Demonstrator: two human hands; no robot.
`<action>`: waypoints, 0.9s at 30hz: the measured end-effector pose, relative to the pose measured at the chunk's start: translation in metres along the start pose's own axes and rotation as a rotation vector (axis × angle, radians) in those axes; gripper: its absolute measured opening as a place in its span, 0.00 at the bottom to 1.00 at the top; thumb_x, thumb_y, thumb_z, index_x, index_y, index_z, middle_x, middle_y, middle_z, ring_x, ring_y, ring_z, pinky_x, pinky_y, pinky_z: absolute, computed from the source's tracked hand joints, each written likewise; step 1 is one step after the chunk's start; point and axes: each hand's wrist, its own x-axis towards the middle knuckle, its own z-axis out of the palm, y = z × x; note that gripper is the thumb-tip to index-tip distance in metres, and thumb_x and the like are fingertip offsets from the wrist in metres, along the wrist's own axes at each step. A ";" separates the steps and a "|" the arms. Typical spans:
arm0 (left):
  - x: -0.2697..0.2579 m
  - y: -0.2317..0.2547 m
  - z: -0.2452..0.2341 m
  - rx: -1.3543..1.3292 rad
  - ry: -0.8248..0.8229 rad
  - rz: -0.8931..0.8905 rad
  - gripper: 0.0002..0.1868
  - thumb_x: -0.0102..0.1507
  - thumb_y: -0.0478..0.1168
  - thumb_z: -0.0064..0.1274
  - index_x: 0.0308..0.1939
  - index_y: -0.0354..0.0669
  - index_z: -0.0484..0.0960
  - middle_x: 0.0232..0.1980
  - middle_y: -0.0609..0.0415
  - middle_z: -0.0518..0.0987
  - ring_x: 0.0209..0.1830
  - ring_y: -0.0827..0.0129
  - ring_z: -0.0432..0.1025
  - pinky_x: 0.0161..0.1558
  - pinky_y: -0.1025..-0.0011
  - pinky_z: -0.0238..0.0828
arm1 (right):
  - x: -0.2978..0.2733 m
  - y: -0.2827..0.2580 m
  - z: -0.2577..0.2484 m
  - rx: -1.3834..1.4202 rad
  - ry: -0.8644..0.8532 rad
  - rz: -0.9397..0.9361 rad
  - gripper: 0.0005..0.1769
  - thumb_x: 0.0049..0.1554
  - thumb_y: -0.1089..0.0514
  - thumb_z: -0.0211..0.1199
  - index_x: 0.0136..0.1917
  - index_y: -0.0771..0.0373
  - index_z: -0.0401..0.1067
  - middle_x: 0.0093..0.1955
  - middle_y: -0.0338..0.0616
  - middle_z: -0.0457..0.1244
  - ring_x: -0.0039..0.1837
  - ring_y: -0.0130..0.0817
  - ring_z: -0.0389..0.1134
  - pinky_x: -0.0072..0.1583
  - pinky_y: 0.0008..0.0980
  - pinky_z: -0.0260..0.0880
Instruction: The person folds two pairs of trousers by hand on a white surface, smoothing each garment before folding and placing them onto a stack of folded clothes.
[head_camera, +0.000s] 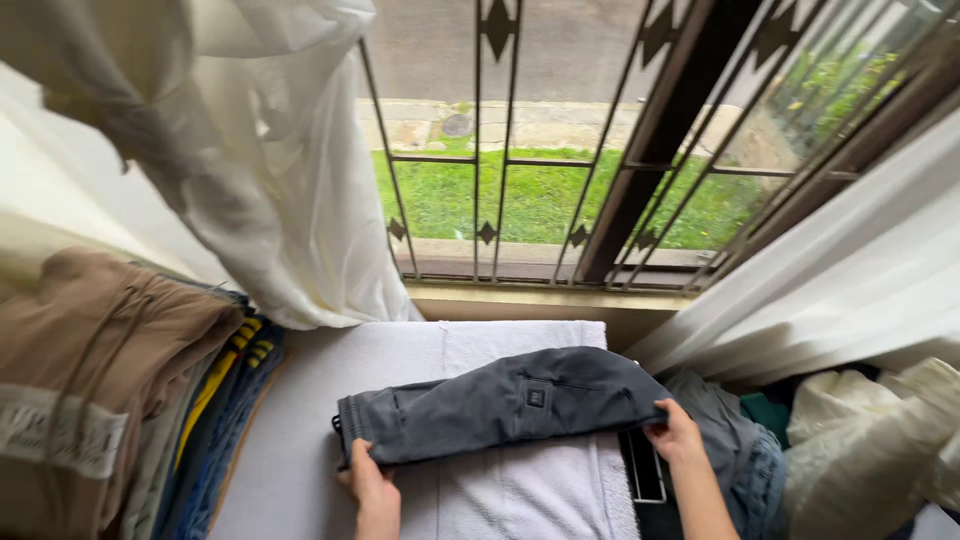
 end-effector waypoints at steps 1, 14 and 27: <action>-0.006 -0.002 0.001 -0.011 0.011 0.003 0.21 0.50 0.40 0.54 0.48 0.47 0.76 0.44 0.54 0.79 0.38 0.67 0.73 0.28 0.61 0.71 | 0.004 -0.002 -0.001 -0.011 -0.011 0.004 0.09 0.49 0.63 0.65 0.43 0.53 0.71 0.39 0.40 0.67 0.40 0.33 0.67 0.40 0.37 0.69; -0.019 0.035 0.017 -0.056 -0.254 -0.032 0.16 0.59 0.45 0.63 0.45 0.41 0.83 0.40 0.52 0.82 0.37 0.65 0.76 0.30 0.64 0.72 | 0.037 -0.055 -0.017 0.245 0.146 -0.053 0.10 0.52 0.59 0.70 0.47 0.51 0.75 0.51 0.36 0.73 0.51 0.35 0.76 0.54 0.46 0.80; -0.044 0.122 0.078 -0.079 -0.598 0.125 0.20 0.60 0.42 0.58 0.55 0.38 0.82 0.51 0.48 0.83 0.47 0.58 0.78 0.41 0.65 0.77 | -0.079 -0.158 0.026 -0.103 0.306 -0.599 0.25 0.59 0.45 0.68 0.57 0.67 0.73 0.57 0.40 0.69 0.54 0.32 0.73 0.49 0.39 0.74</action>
